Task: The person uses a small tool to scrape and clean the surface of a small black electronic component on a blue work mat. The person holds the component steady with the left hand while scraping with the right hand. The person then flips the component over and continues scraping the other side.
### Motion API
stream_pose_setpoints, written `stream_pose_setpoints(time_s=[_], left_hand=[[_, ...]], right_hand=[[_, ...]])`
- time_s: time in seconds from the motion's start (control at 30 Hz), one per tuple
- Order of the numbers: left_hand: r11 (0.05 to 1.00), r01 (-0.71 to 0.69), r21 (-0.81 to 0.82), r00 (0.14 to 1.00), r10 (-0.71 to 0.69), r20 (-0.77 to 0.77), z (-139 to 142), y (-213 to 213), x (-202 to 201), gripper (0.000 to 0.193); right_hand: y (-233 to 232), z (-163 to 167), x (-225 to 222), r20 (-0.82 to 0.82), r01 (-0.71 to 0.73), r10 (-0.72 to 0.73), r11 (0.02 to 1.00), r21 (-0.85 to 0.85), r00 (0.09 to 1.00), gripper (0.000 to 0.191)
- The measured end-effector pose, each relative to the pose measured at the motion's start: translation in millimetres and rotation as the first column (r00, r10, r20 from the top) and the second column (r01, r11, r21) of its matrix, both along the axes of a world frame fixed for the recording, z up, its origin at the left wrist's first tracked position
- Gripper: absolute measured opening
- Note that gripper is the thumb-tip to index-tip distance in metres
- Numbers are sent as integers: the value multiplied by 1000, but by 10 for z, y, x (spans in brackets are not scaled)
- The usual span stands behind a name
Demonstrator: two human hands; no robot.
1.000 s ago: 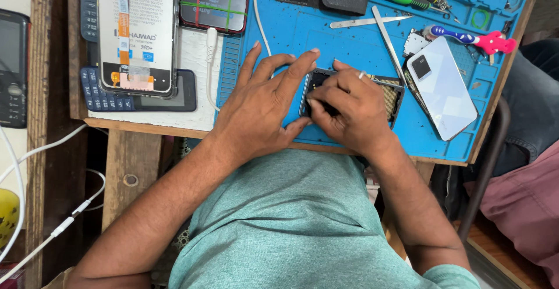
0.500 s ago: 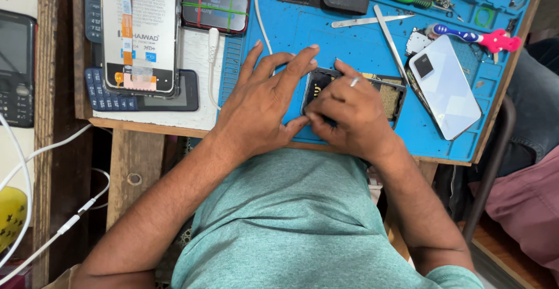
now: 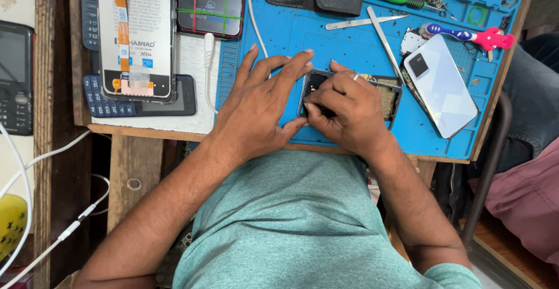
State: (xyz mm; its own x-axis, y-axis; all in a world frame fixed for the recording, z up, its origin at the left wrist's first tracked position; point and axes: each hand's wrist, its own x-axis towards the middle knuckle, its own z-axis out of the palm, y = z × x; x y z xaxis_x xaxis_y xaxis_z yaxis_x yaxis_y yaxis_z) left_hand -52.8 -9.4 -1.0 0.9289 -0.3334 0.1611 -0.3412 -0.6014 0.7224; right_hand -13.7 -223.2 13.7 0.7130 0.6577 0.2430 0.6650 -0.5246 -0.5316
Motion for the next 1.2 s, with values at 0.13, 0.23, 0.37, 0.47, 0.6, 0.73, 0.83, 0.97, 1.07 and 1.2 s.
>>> stream_pose_setpoints(time_s=[0.13,0.23,0.37,0.47,0.6,0.73,0.83,0.97,1.07,1.2], left_hand=[[1000,-3,-7,1000,3,-8,17,7,-4,105],[1000,5,0,1000,-5,-8,25,8,0,105],[1000,-6,-9,1000,5,-7,22,7,0,105],[1000,-3,-12,1000,3,-5,10,15,-7,104],[1000,-6,0,1000,6,26,-8,3,-6,100],[1000,-5,-3,1000,5,7,-15,4,3,101],[1000,-5,-4,1000,5,7,-17,7,0,101],[1000,-2,-6,1000,2,-1,-16,0,-8,102],[1000,-4,-12,1000,4,-1,-12,-9,-5,103],[1000,-8,-7,1000,8,-1,-7,-3,-5,103]], right_hand=[[-3,13,4,34,-68,69,997,-24,997,12],[1,5,10,35,-37,37,999,-5,999,11],[11,-10,28,14,-9,8,1000,9,1000,10],[13,4,1,29,-48,48,999,0,998,12],[34,16,-22,18,-26,26,1000,0,1000,12],[34,16,2,-1,-11,11,1000,-1,1000,11],[16,13,-1,14,-48,48,999,-5,999,12],[25,-14,-9,16,4,-4,1000,1,1000,12],[20,-11,0,3,13,-13,1000,8,1000,12],[6,10,-8,27,-57,57,998,3,998,13]])
